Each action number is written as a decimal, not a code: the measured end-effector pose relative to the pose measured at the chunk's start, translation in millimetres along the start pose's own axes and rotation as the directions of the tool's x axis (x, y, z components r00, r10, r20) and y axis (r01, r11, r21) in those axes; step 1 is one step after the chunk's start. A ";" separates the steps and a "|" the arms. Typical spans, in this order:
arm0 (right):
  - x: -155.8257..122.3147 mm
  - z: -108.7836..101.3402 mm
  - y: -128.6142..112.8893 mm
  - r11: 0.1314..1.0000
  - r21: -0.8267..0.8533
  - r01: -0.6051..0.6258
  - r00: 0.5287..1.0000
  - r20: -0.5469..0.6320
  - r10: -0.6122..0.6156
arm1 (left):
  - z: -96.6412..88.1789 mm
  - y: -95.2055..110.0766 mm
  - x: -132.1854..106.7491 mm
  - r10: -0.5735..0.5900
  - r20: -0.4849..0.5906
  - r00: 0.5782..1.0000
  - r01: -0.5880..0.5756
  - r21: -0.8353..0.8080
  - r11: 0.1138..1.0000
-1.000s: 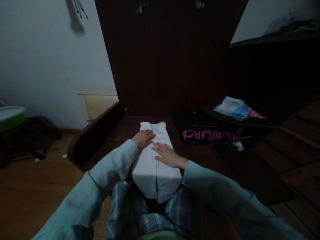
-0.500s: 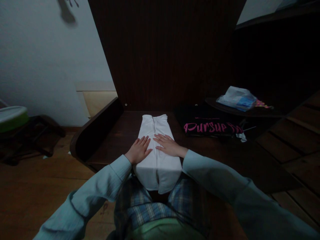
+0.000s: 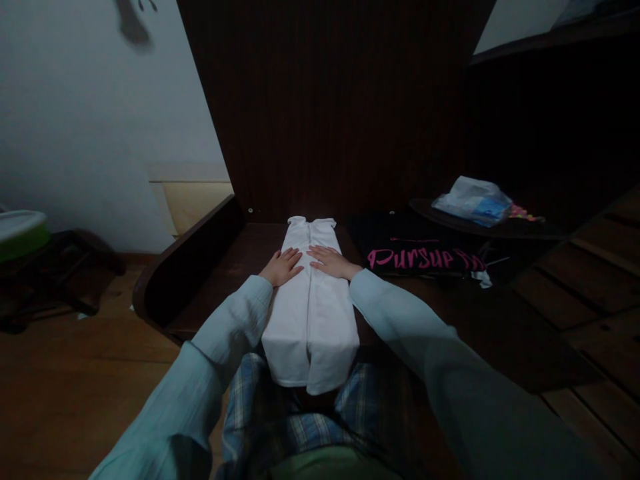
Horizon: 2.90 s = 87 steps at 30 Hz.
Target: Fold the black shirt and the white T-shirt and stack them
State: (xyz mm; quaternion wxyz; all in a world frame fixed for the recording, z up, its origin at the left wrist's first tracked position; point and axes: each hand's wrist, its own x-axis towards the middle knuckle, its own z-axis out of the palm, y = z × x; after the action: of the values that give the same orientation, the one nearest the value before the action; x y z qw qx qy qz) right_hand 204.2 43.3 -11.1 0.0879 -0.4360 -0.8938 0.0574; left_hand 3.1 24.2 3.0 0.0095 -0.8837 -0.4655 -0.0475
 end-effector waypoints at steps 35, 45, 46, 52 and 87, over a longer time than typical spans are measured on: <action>-21.6 8.9 -57.8 0.892 0.322 -0.318 0.894 -0.213 0.395 | -2.3 93.1 -82.1 -0.135 -0.088 0.987 0.072 -0.509 0.858; -22.0 13.5 -49.9 0.822 0.528 -0.214 0.869 -0.281 0.407 | 5.0 93.7 -87.0 -0.166 -0.143 0.976 0.047 -0.603 0.796; -21.8 14.7 -48.7 0.813 0.546 -0.201 0.866 -0.289 0.408 | 4.5 93.3 -87.4 -0.165 -0.142 0.976 0.043 -0.617 0.786; -20.6 17.8 -45.4 0.784 0.601 -0.154 0.857 -0.314 0.409 | -0.1 93.5 -89.2 -0.181 -0.121 0.976 0.062 -0.641 0.765; -43.2 3.5 -50.1 0.849 0.514 0.124 0.982 -0.188 -0.029 | -3.7 117.2 -121.5 -0.370 -0.159 0.915 0.297 -0.352 0.887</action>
State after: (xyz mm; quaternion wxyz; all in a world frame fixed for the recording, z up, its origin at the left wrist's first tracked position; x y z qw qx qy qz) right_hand 191.0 -21.6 -10.2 0.2825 -0.3629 -0.8500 0.2568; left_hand 31.1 -142.2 -1.4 -0.0909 -0.7686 -0.5932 -0.2217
